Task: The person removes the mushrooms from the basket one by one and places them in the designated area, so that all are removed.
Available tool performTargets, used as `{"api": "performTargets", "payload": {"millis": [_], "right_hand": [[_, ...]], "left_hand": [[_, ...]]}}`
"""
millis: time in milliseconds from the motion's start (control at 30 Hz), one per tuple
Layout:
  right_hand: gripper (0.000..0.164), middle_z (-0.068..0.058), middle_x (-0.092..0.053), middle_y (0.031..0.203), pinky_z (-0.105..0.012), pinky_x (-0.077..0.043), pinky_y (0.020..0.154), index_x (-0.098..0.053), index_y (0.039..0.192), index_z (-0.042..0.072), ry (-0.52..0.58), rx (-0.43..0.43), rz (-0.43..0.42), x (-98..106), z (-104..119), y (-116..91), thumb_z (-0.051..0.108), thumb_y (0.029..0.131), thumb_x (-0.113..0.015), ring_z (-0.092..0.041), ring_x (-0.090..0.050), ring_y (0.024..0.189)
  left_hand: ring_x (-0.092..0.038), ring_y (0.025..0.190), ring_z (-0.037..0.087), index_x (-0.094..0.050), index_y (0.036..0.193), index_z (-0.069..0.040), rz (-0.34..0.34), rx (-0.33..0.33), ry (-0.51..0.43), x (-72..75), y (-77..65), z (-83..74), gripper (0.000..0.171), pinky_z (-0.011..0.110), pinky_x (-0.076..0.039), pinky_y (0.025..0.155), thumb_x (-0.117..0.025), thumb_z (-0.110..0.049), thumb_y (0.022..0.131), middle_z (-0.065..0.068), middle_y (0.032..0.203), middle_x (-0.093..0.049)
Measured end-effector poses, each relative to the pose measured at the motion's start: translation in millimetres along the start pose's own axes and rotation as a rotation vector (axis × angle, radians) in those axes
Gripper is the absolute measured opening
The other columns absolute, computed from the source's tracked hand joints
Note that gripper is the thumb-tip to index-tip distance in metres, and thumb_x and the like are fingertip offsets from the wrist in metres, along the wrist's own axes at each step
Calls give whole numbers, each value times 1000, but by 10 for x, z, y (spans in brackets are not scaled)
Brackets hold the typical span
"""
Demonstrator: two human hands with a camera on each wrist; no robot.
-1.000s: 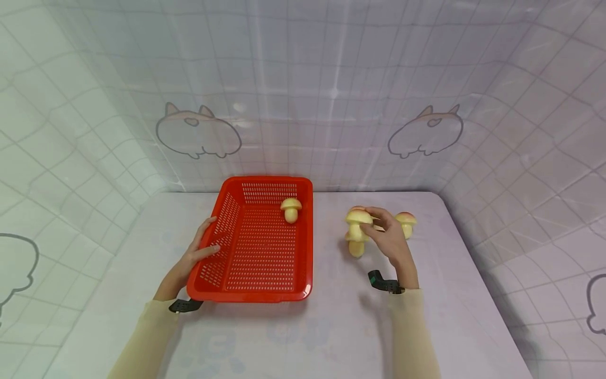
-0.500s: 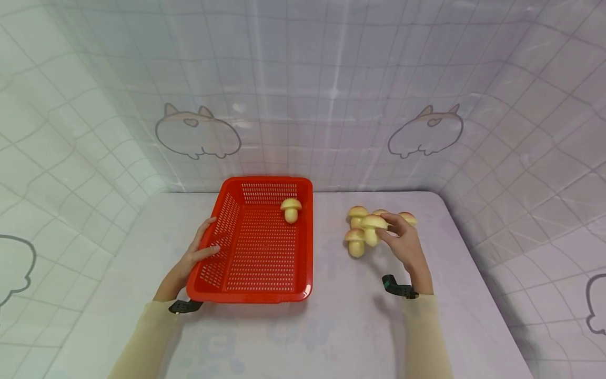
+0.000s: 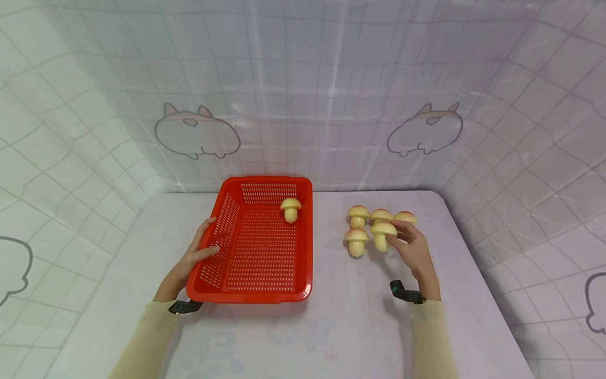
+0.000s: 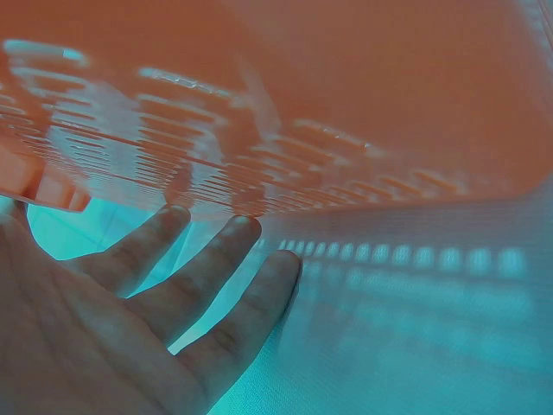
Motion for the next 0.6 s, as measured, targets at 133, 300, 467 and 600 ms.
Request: {"api": "performTargets", "payload": {"millis": [133,300,467,600], "right_hand": [[59,-12,-50,148,-16,-50,83,-47,151,6,-6,-18,8,2,-65,-12,30,100,-68,2,-52,112],[60,-16,-47,153,-17,-51,83,-46,152,7,-15,-42,13,2,-157,-13,30,100,-68,-1,-50,116],[60,-11,-49,152,-18,-52,84,-47,151,5,24,-41,13,-20,-239,-18,28,100,-69,1,-52,115],[59,-5,-53,146,-22,-54,83,-48,150,5,22,-31,8,-41,-267,-29,27,99,-70,3,-54,111]], "left_hand": [[-48,128,43,-7,163,-36,3,0,-7,1,-3,-7,81,50,-60,90,-56,-19,100,21,156,-24],[-48,128,43,-7,163,-36,8,-3,-17,0,-1,-10,80,49,-60,90,-55,-19,101,21,156,-24],[-48,128,43,-7,163,-36,6,0,-15,0,1,-8,80,49,-60,90,-55,-20,101,21,156,-24],[-48,128,43,-7,163,-36,8,1,-19,-4,1,-15,80,49,-60,90,-56,-20,101,21,156,-25]]}}
Point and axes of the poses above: each hand's wrist, its own y-axis towards the middle knuckle, its own x-axis out of the back of the hand, z = x × y, the point moved 8 cm from there along y, towards the middle knuckle
